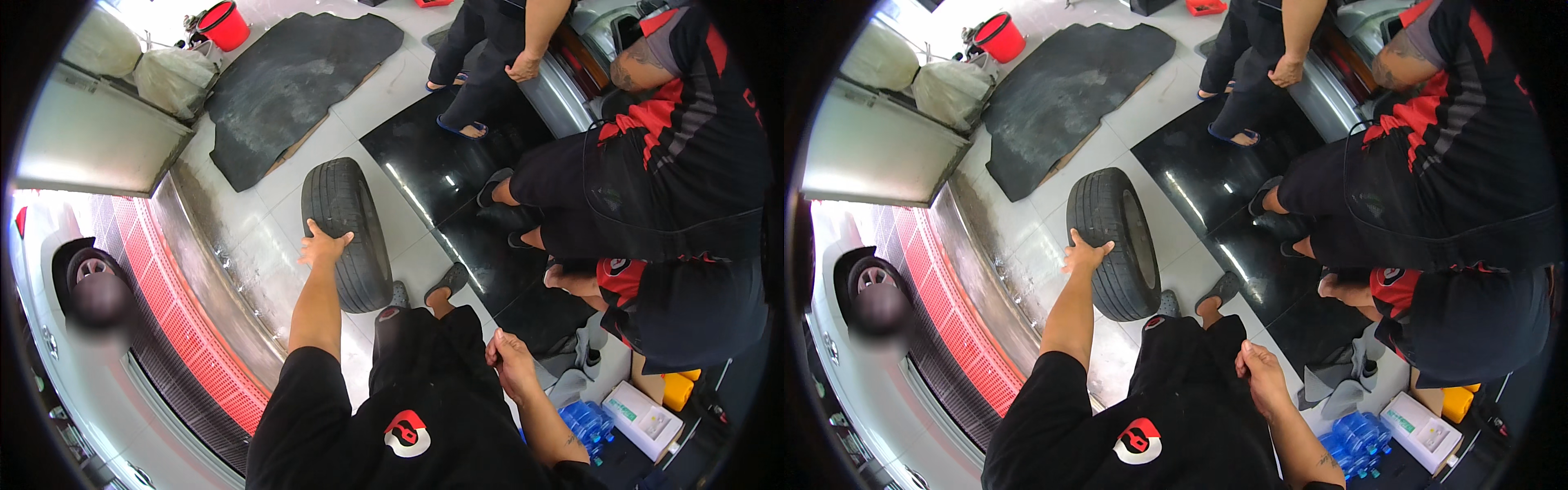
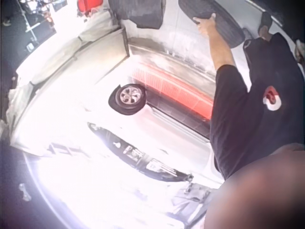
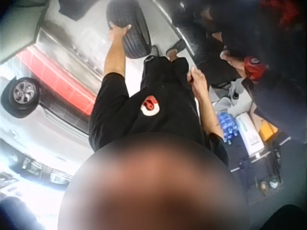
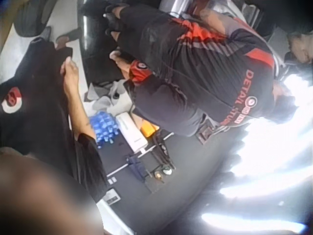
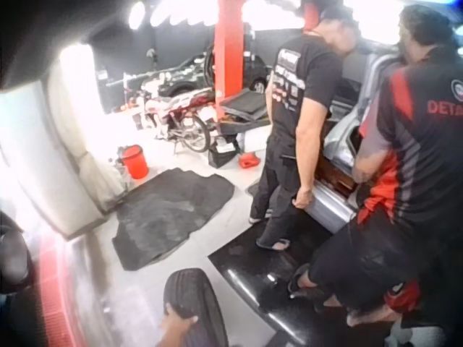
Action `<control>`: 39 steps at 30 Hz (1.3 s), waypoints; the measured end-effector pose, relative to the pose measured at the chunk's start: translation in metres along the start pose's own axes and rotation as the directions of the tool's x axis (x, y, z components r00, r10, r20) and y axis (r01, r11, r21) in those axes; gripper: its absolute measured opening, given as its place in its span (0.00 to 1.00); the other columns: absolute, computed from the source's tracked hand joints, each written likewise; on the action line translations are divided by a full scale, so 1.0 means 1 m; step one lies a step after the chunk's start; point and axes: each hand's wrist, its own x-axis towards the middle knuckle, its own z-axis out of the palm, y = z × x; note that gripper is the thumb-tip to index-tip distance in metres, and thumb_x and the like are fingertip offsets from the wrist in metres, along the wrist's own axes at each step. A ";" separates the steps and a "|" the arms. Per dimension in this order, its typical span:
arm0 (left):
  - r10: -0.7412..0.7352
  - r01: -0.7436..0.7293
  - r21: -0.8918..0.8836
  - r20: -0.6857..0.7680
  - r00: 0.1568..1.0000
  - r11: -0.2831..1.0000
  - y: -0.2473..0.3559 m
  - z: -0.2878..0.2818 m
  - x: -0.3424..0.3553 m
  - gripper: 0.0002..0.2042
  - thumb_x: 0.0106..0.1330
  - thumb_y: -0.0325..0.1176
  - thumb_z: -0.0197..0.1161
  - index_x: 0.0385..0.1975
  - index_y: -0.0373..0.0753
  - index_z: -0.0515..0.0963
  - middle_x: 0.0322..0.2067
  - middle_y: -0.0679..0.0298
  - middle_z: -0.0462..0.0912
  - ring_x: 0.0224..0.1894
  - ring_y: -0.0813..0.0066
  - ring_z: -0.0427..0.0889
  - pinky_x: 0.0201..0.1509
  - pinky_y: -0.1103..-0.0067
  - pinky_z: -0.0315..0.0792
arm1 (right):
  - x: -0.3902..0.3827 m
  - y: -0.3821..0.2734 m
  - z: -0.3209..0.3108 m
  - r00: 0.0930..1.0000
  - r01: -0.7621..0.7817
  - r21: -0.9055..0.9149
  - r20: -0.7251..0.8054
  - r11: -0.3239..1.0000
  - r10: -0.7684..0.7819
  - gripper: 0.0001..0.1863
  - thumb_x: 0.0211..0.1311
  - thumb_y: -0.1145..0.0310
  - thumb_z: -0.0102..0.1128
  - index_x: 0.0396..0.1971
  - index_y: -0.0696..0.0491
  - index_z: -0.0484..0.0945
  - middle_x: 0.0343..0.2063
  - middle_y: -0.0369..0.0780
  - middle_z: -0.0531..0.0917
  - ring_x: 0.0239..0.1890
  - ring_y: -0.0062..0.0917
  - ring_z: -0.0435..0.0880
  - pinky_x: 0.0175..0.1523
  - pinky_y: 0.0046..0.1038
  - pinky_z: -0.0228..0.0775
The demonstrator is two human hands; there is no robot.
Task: The person removes a brown trunk cover and a black floor mat from the trunk of a silver car, then removes the spare tire and places it on the floor. The person also moves a partition wall and returns the trunk cover to the trunk.
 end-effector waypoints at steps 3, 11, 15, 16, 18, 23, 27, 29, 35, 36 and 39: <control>-0.009 0.009 0.014 -0.018 1.000 1.000 0.012 -0.001 -0.003 0.66 0.46 0.70 0.76 0.81 0.59 0.39 0.74 0.44 0.59 0.74 0.40 0.62 0.75 0.39 0.49 | 0.005 0.001 -0.009 1.000 -0.025 0.015 0.009 1.000 0.025 0.24 0.81 0.52 0.51 0.23 0.50 0.73 0.21 0.31 0.72 0.27 0.16 0.68 0.37 0.22 0.60; -0.029 0.035 0.080 -0.069 0.997 0.996 0.053 0.009 0.011 0.66 0.46 0.72 0.75 0.82 0.57 0.38 0.74 0.41 0.58 0.74 0.39 0.63 0.76 0.39 0.47 | 0.060 0.001 -0.031 0.990 -0.135 -0.097 0.014 0.986 0.137 0.27 0.79 0.46 0.53 0.22 0.50 0.74 0.21 0.29 0.71 0.27 0.15 0.67 0.36 0.22 0.61; 0.090 -0.087 0.078 -0.040 0.995 0.993 0.048 0.013 0.026 0.69 0.45 0.73 0.74 0.82 0.51 0.36 0.75 0.38 0.57 0.77 0.38 0.59 0.76 0.36 0.43 | 0.072 0.008 -0.038 0.993 -0.095 -0.259 0.047 0.961 0.111 0.31 0.77 0.41 0.52 0.23 0.53 0.76 0.20 0.33 0.73 0.27 0.20 0.72 0.35 0.28 0.65; 0.153 -0.150 0.061 -0.043 0.987 0.987 0.044 0.013 0.031 0.73 0.42 0.73 0.77 0.79 0.33 0.42 0.76 0.38 0.56 0.78 0.40 0.55 0.80 0.57 0.53 | 0.070 0.011 -0.042 0.995 -0.080 -0.300 0.028 0.951 0.092 0.32 0.76 0.40 0.52 0.23 0.54 0.76 0.20 0.35 0.74 0.27 0.22 0.73 0.36 0.29 0.66; 0.210 -0.204 0.089 -0.061 0.976 0.975 0.034 0.022 0.038 0.71 0.45 0.74 0.74 0.81 0.39 0.39 0.76 0.38 0.56 0.77 0.39 0.58 0.80 0.50 0.51 | 0.063 0.023 -0.040 0.999 0.023 -0.272 -0.030 0.962 -0.033 0.32 0.76 0.40 0.51 0.23 0.56 0.77 0.21 0.38 0.77 0.28 0.26 0.77 0.38 0.33 0.68; 0.148 -0.147 0.015 -0.076 0.986 0.989 0.021 0.044 0.056 0.70 0.44 0.71 0.78 0.81 0.42 0.41 0.75 0.36 0.54 0.74 0.36 0.62 0.77 0.55 0.60 | 0.052 0.064 -0.042 0.984 -0.001 -0.242 -0.173 0.970 -0.042 0.30 0.76 0.42 0.52 0.23 0.54 0.79 0.23 0.40 0.81 0.30 0.30 0.80 0.40 0.34 0.70; 0.141 -0.138 0.045 -0.084 0.986 0.989 0.017 0.046 0.062 0.69 0.46 0.72 0.76 0.80 0.41 0.41 0.74 0.34 0.54 0.72 0.36 0.64 0.76 0.53 0.60 | 0.022 0.126 -0.019 0.938 -0.117 -0.158 -0.343 0.980 0.057 0.31 0.75 0.42 0.52 0.23 0.54 0.79 0.25 0.41 0.83 0.31 0.30 0.81 0.41 0.34 0.71; 0.221 -0.220 0.021 -0.032 0.975 0.975 0.017 0.044 0.064 0.70 0.44 0.74 0.75 0.79 0.39 0.43 0.74 0.34 0.55 0.72 0.36 0.64 0.75 0.52 0.61 | 0.001 0.163 0.004 0.902 -0.105 -0.090 -0.428 0.990 0.057 0.31 0.75 0.41 0.51 0.23 0.54 0.80 0.25 0.41 0.83 0.32 0.32 0.81 0.42 0.35 0.72; 0.270 -0.270 0.017 -0.063 0.961 0.963 0.007 0.050 0.068 0.76 0.37 0.79 0.74 0.78 0.33 0.40 0.74 0.33 0.54 0.73 0.36 0.63 0.75 0.52 0.61 | -0.036 0.248 0.101 0.879 -0.117 0.030 -0.462 0.993 0.118 0.33 0.76 0.40 0.49 0.26 0.56 0.80 0.26 0.44 0.82 0.33 0.34 0.81 0.44 0.36 0.72; 0.293 -0.294 -0.011 -0.054 0.955 0.956 0.004 0.050 0.066 0.77 0.37 0.80 0.73 0.79 0.32 0.38 0.75 0.33 0.50 0.75 0.36 0.59 0.76 0.52 0.59 | -0.038 0.252 0.112 0.891 -0.081 -0.018 -0.449 0.997 0.065 0.33 0.76 0.39 0.50 0.26 0.57 0.80 0.26 0.44 0.81 0.32 0.33 0.80 0.43 0.35 0.72; 0.263 -0.264 -0.008 -0.071 0.962 0.965 -0.012 0.039 0.054 0.75 0.43 0.79 0.72 0.79 0.33 0.37 0.74 0.31 0.52 0.76 0.34 0.57 0.77 0.52 0.57 | -0.051 0.262 0.130 0.924 -0.092 0.102 -0.361 0.991 0.123 0.33 0.76 0.39 0.51 0.25 0.56 0.79 0.22 0.38 0.77 0.28 0.23 0.76 0.37 0.31 0.68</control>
